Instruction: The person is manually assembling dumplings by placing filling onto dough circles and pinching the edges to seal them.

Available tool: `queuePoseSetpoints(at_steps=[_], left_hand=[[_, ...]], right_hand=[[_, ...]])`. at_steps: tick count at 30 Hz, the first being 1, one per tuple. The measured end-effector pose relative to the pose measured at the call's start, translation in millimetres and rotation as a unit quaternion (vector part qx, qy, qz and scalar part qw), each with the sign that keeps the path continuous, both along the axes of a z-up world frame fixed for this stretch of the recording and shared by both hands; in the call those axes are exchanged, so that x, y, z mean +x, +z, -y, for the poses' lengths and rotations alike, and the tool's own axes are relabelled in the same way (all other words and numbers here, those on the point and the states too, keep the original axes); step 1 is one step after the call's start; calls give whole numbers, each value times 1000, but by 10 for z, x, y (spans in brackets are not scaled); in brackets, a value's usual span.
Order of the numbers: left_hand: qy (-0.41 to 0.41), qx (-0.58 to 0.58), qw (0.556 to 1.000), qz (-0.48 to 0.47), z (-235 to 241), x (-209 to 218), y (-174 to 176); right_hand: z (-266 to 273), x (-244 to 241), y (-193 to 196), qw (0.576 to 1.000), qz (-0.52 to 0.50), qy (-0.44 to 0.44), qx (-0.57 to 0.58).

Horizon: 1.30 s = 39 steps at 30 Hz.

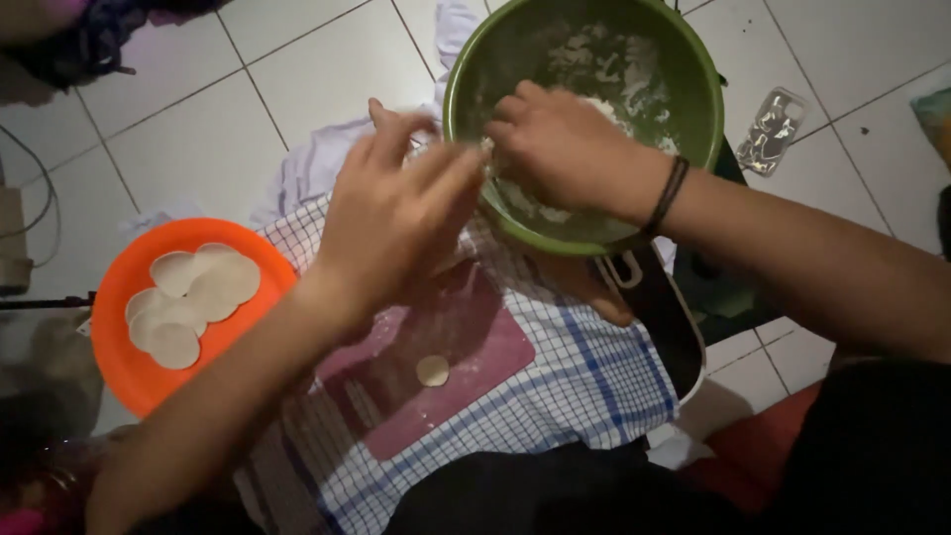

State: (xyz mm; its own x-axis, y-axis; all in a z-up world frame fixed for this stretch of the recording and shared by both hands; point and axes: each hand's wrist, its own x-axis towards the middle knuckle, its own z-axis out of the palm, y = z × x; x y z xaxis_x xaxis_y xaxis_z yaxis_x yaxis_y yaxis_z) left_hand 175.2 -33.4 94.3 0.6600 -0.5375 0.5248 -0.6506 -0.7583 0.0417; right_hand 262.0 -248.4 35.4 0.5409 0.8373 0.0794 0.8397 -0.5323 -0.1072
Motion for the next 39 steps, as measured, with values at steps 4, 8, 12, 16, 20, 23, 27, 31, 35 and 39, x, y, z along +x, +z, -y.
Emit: queuePoseSetpoints(at_steps=[4,8,12,16,20,23,27,31,35,39], left_hand=[[-41,-4,999,-22,-66,383,-187],[-53,-14,995,-86,-94,479,-338],[-50,-43,991,-116,-112,490,-372],[-80,-76,989,-94,-121,521,-340],[-71,-77,991,-79,-122,555,-327],[-78,-75,991,-78,-121,542,-253],[-91,-80,989,-85,-172,556,-254],[-92,-100,986,-94,-207,539,-290],[-103,-78,986,-105,-247,551,-289],[-111,-85,984,-107,-237,551,-273]], right_hand=[[-122,14,-153,999,37,18,-15],[-170,33,-200,999,-36,3,0],[-204,16,-147,996,-73,4,45],[-210,5,-214,996,-63,-10,56],[-234,5,-230,999,-44,-6,11],[-264,-57,-213,999,-30,-4,-13],[-290,-33,-192,998,-45,-4,-51],[-269,-10,-175,992,-121,-31,-26],[-201,112,-48,970,-188,-88,128],[-131,204,-20,955,-162,-117,220]])
